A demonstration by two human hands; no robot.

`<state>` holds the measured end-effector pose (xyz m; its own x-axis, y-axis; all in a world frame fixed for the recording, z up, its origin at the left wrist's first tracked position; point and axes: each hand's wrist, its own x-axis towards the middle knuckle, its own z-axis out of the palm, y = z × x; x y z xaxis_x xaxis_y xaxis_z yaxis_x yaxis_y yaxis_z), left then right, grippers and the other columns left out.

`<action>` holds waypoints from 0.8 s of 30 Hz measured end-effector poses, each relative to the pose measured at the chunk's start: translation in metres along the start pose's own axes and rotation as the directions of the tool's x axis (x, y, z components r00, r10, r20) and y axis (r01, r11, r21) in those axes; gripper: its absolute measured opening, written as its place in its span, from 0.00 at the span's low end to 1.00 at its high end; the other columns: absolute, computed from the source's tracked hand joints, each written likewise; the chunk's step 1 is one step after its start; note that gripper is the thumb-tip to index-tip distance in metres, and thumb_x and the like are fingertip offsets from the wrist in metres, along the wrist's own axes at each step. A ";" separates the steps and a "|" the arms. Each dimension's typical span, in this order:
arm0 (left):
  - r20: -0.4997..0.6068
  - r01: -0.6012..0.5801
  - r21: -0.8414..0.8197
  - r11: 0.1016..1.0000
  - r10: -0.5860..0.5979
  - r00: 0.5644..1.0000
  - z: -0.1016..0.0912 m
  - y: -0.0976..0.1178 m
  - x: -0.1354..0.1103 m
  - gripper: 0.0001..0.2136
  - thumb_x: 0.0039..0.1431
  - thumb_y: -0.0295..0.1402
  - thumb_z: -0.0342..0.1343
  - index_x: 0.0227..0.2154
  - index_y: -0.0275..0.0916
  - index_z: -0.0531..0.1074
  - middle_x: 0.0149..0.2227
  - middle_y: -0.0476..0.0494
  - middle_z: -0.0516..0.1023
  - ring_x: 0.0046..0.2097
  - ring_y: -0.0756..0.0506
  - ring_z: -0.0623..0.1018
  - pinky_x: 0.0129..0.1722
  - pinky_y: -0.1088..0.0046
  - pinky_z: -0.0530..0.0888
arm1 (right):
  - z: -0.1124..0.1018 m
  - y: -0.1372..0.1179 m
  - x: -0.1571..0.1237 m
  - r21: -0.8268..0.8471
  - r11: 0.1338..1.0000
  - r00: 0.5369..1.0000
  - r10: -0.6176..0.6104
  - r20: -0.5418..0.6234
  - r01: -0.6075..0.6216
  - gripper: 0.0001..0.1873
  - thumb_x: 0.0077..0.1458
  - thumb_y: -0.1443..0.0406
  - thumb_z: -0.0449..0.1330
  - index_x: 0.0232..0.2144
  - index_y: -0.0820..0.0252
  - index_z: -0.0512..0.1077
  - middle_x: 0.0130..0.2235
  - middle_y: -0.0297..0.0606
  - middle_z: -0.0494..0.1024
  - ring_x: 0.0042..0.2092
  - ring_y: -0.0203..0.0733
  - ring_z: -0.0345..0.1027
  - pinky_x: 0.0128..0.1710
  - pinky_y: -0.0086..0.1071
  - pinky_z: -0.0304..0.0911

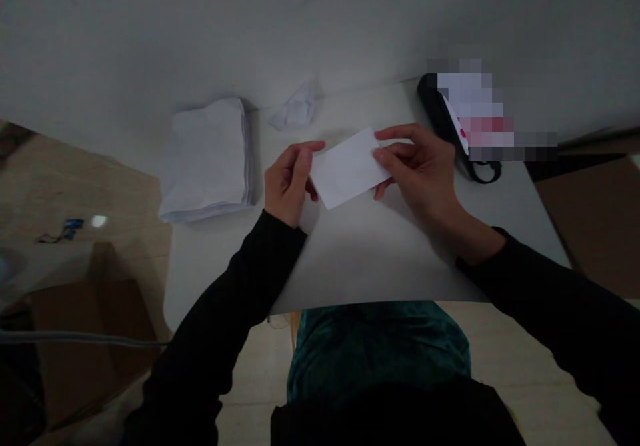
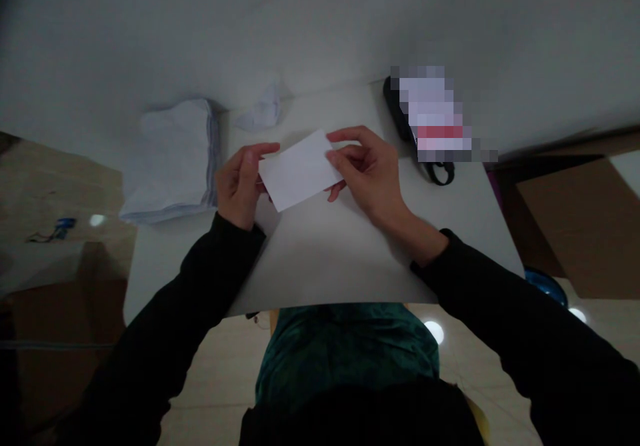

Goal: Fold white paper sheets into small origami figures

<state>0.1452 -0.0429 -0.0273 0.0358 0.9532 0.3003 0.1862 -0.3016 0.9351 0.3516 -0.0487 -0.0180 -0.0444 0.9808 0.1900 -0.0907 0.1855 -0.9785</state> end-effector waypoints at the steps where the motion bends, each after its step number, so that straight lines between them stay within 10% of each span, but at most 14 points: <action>1: 0.020 -0.042 0.006 0.999 0.042 0.999 0.002 0.000 -0.001 0.25 0.60 0.57 0.53 0.47 0.41 0.74 0.28 0.47 0.74 0.24 0.51 0.75 0.20 0.77 0.71 | -0.001 0.002 0.001 0.003 1.000 1.000 0.002 -0.009 -0.002 0.12 0.55 0.58 0.67 0.41 0.49 0.72 0.28 0.30 0.78 0.25 0.37 0.72 0.22 0.32 0.72; 5: 0.135 -0.152 0.030 0.988 0.146 0.980 0.009 -0.006 -0.006 0.45 0.42 0.56 0.69 0.61 0.46 0.60 0.44 0.40 0.76 0.41 0.42 0.81 0.32 0.71 0.79 | -0.002 0.005 0.003 0.052 0.998 1.000 0.030 0.002 -0.030 0.12 0.53 0.57 0.68 0.37 0.51 0.71 0.30 0.30 0.78 0.28 0.37 0.74 0.23 0.32 0.74; 13: 0.100 0.102 -0.096 0.990 -0.093 0.991 0.012 0.000 -0.009 0.52 0.46 0.44 0.72 0.67 0.54 0.42 0.41 0.45 0.77 0.35 0.43 0.81 0.28 0.70 0.79 | -0.001 -0.003 0.004 0.043 0.993 0.981 0.098 0.170 -0.107 0.16 0.46 0.57 0.73 0.31 0.55 0.72 0.31 0.32 0.79 0.30 0.39 0.75 0.25 0.34 0.77; 19: 0.054 0.077 -0.084 0.993 -0.073 0.996 0.017 0.015 -0.016 0.56 0.49 0.36 0.71 0.69 0.54 0.32 0.53 0.37 0.76 0.48 0.41 0.81 0.40 0.69 0.82 | 0.003 0.006 0.002 0.071 0.995 0.998 0.069 0.007 -0.069 0.15 0.47 0.64 0.73 0.31 0.54 0.70 0.33 0.33 0.78 0.33 0.41 0.77 0.33 0.38 0.80; 24: 0.049 -0.094 0.105 0.990 0.089 0.995 0.021 0.014 -0.024 0.23 0.53 0.38 0.68 0.52 0.44 0.74 0.48 0.41 0.81 0.50 0.42 0.81 0.44 0.67 0.81 | 0.013 0.006 -0.006 0.061 0.995 0.997 0.081 0.004 -0.081 0.15 0.48 0.63 0.72 0.33 0.52 0.68 0.33 0.31 0.78 0.32 0.40 0.76 0.36 0.39 0.79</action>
<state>0.1673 -0.0694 -0.0249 0.1006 0.9224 0.3729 0.2840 -0.3858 0.8778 0.3379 -0.0544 -0.0242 -0.0552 0.9923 0.1109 -0.1473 0.1018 -0.9838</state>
